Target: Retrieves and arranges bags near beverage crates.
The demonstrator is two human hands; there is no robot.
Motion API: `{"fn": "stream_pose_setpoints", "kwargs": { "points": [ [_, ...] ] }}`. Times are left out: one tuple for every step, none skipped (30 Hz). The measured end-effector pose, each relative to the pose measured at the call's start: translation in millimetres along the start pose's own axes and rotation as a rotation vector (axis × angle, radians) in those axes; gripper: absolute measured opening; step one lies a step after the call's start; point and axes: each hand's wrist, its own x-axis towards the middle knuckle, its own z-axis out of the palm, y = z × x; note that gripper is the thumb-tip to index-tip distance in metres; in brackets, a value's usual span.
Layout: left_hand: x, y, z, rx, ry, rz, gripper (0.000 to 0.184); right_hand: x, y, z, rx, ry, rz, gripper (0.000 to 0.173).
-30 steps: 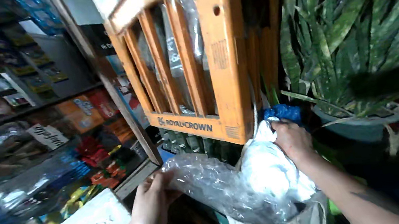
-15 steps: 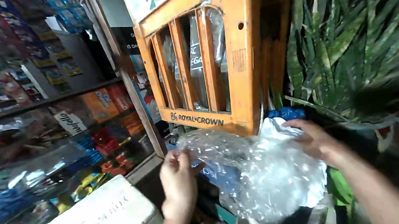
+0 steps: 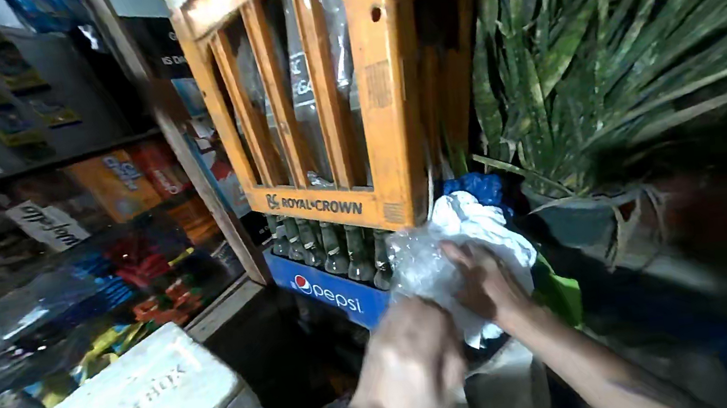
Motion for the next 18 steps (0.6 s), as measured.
{"fn": "stream_pose_setpoints", "kwargs": {
  "points": [
    [-3,8,4,0.02,-0.185,0.057,0.018,12,-1,-5,0.012,0.019,-0.009,0.063],
    [-1,17,8,0.026,-0.461,-0.023,0.019,24,-4,-9,0.011,0.047,-0.02,0.063],
    [10,23,15,0.024,-0.783,-0.216,0.027,33,-7,-12,0.006,0.05,-0.027,0.061],
    [24,23,27,0.03,-1.035,-0.408,0.034,39,-8,-14,0.004,0.05,-0.044,0.06],
    [33,20,41,0.055,-1.19,-0.54,0.034,43,-8,-17,0.003,0.057,-0.071,0.058],
    [43,19,52,0.096,-1.332,-0.611,0.033,47,-6,-19,0.002,0.068,-0.101,0.056],
    [50,20,61,0.146,-1.448,-0.611,0.033,50,-4,-20,0.007,0.084,-0.13,0.053],
    [57,23,66,0.18,-1.529,-0.556,0.034,54,-3,-21,0.014,0.091,-0.145,0.051],
    [64,25,70,0.187,-1.574,-0.481,0.034,59,-2,-22,0.028,0.098,-0.151,0.048],
    [67,24,77,0.175,-1.58,-0.428,0.033,63,-2,-22,0.048,0.098,-0.146,0.047],
    [67,22,87,0.154,-1.569,-0.438,0.034,66,-1,-22,0.066,0.087,-0.139,0.046],
    [61,20,99,0.133,-1.54,-0.497,0.037,67,1,-22,0.082,0.086,-0.144,0.046],
    [48,16,114,0.112,-1.469,-0.563,0.039,69,4,-21,0.094,0.096,-0.156,0.045],
    [37,12,125,0.078,-1.39,-0.644,0.04,70,7,-19,0.114,0.118,-0.168,0.045],
    [27,8,136,0.042,-1.331,-0.704,0.042,72,10,-17,0.138,0.143,-0.168,0.045],
    [18,3,144,0.024,-1.305,-0.706,0.042,73,12,-15,0.153,0.166,-0.161,0.044],
    [9,-2,151,0.002,-1.277,-0.695,0.042,73,13,-13,0.167,0.172,-0.147,0.044],
    [5,-6,152,-0.041,-1.263,-0.687,0.042,73,14,-11,0.178,0.175,-0.14,0.044]
  ]
}}
